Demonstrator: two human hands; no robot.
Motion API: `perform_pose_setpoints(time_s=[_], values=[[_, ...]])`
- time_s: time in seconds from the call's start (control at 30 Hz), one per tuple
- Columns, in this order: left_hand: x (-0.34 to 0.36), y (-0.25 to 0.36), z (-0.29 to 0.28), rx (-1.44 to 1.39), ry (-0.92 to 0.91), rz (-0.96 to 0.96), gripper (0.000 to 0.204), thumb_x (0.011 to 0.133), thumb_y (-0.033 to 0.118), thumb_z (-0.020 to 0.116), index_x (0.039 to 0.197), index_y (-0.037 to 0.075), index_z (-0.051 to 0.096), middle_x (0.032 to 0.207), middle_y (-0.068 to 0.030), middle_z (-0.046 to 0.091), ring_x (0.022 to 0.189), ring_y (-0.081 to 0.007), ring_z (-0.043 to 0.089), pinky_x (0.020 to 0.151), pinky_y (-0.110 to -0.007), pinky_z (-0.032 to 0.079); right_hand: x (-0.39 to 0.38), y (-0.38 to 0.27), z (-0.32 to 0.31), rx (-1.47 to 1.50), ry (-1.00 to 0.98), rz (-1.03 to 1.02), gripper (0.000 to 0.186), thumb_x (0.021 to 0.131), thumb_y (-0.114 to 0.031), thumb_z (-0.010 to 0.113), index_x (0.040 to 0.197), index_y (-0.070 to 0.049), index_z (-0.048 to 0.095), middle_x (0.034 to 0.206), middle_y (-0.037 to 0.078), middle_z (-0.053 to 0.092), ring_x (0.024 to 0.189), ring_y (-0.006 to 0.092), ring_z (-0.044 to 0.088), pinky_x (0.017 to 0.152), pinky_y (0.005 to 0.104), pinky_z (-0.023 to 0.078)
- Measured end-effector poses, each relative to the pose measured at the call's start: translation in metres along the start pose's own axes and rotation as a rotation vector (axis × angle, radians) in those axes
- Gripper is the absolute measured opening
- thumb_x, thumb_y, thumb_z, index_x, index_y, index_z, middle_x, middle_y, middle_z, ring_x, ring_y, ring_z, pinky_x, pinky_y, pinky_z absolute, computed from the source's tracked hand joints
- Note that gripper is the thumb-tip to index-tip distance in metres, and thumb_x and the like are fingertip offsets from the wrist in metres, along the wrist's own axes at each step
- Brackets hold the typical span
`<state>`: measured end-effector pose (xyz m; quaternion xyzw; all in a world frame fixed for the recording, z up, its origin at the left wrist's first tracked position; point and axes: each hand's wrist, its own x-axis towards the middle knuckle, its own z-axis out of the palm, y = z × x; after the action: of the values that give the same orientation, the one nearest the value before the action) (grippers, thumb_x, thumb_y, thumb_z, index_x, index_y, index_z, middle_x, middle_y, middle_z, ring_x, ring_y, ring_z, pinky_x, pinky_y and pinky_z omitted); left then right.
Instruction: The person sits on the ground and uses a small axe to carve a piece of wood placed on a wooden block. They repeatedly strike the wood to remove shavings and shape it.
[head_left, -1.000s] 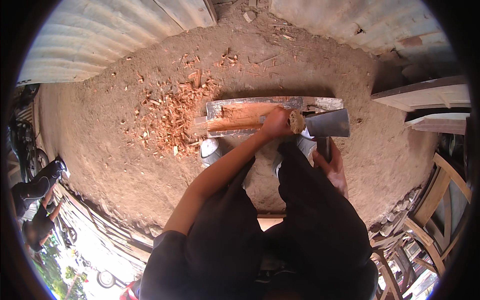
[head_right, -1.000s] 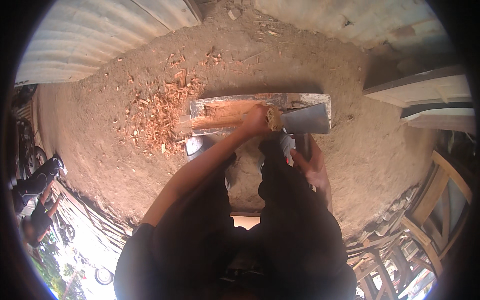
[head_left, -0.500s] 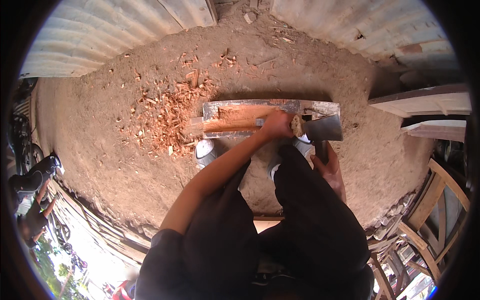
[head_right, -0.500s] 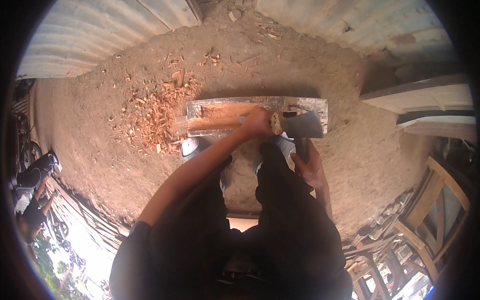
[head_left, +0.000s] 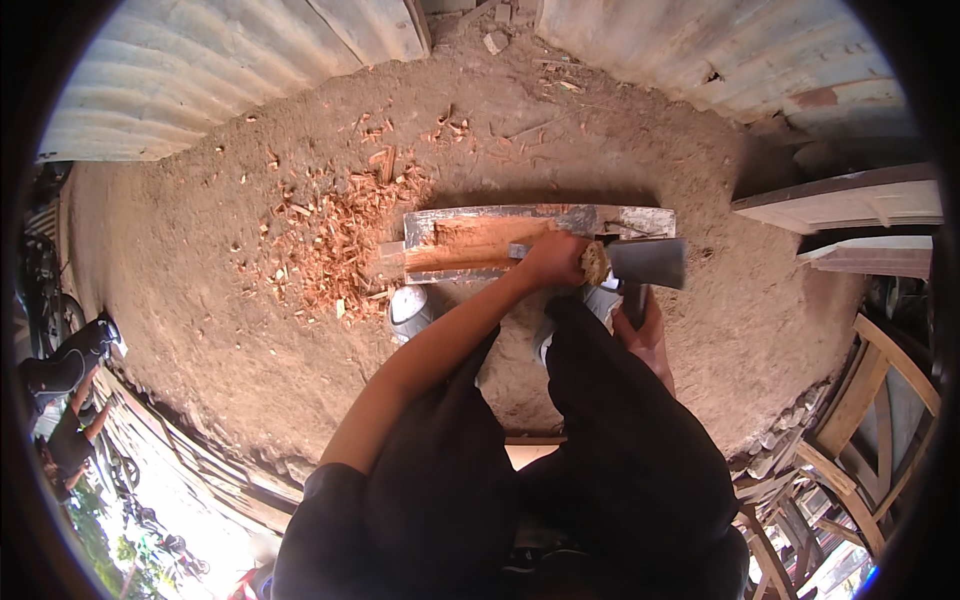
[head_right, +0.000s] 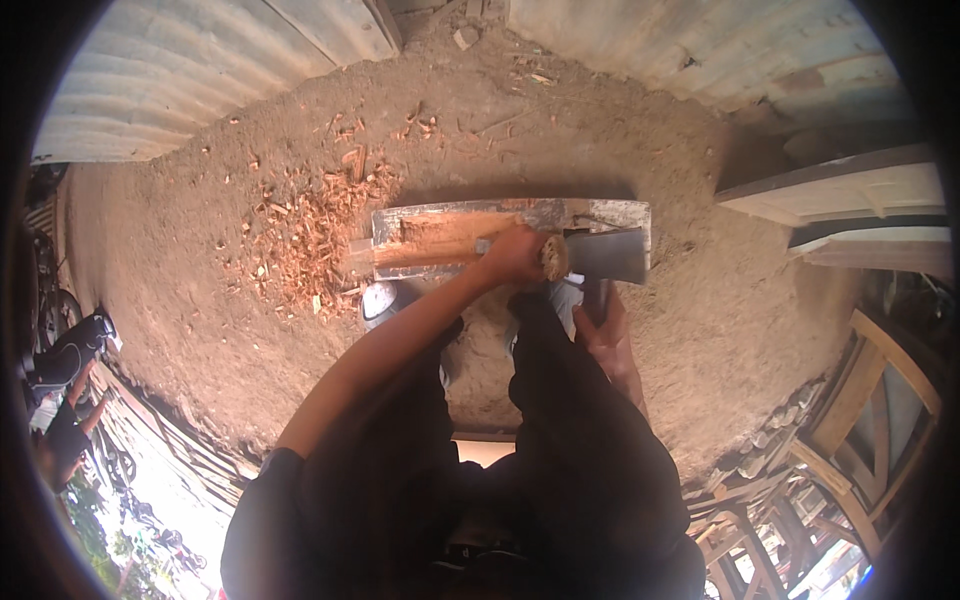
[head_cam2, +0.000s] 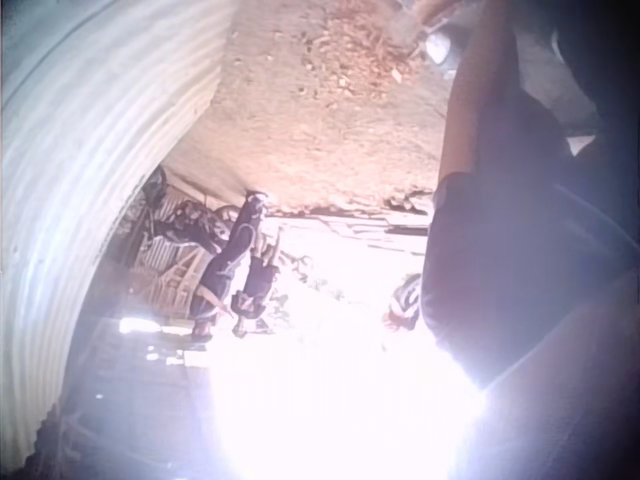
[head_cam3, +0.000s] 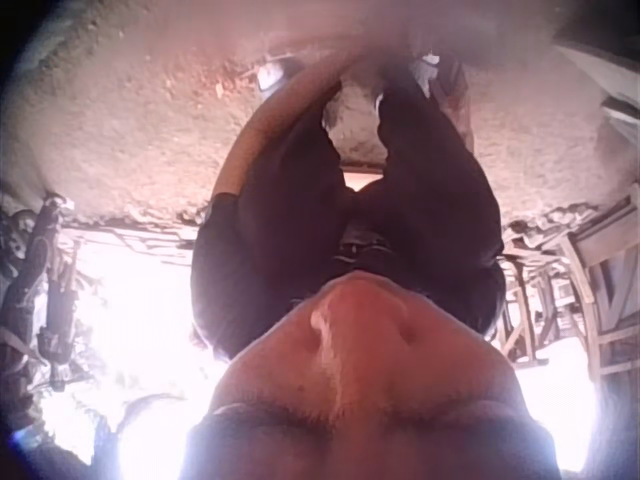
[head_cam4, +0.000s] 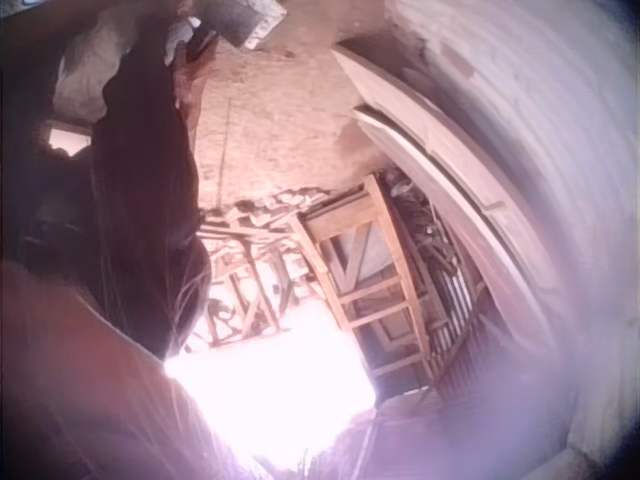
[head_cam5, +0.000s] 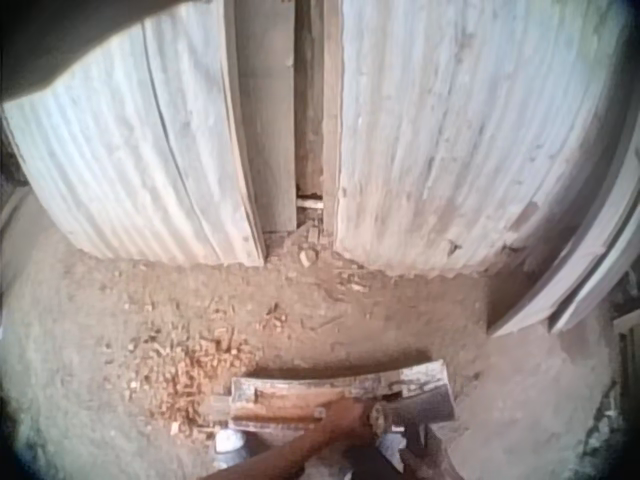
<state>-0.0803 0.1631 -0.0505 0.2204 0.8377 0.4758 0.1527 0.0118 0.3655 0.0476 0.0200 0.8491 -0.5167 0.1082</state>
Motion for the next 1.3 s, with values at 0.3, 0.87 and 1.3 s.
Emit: perform_pose_setpoints(time_s=[0.3, 0.87, 1.3], values=[[-0.004, -0.007, 0.0, -0.029, 0.08, 0.008, 0.032, 0.064, 0.024, 0.076, 0.09, 0.005, 0.072, 0.077, -0.0204, 0.071, 0.076, -0.0416, 0.07, 0.072, -0.052, 0.057, -0.003, -0.042, -0.006, 0.173, -0.03, 0.441, 0.05, 0.094, -0.005, 0.065, 0.14, 0.002, 0.047, 0.087, 0.009, 0.062, 0.064, 0.0158, 0.06, 0.056, 0.0321, 0.049], [-0.007, -0.018, 0.004, -0.08, 0.179, 0.079, 0.03, 0.065, 0.019, 0.076, 0.091, 0.004, 0.071, 0.076, -0.0231, 0.07, 0.075, -0.0429, 0.07, 0.072, -0.05, 0.057, 0.007, -0.046, -0.01, 0.218, -0.073, 0.402, 0.042, 0.095, -0.004, 0.065, 0.134, 0.0, 0.049, 0.074, 0.004, 0.058, 0.055, 0.0114, 0.055, 0.047, 0.0297, 0.044], [-0.008, -0.018, 0.001, -0.067, 0.09, 0.046, 0.037, 0.063, 0.016, 0.073, 0.097, 0.003, 0.073, 0.078, -0.0238, 0.07, 0.076, -0.0433, 0.07, 0.08, -0.052, 0.057, 0.001, 0.021, 0.004, -0.043, -0.022, -0.047, 0.043, 0.094, -0.003, 0.065, 0.135, -0.002, 0.051, 0.08, 0.007, 0.061, 0.053, 0.0134, 0.055, 0.047, 0.0303, 0.045]])
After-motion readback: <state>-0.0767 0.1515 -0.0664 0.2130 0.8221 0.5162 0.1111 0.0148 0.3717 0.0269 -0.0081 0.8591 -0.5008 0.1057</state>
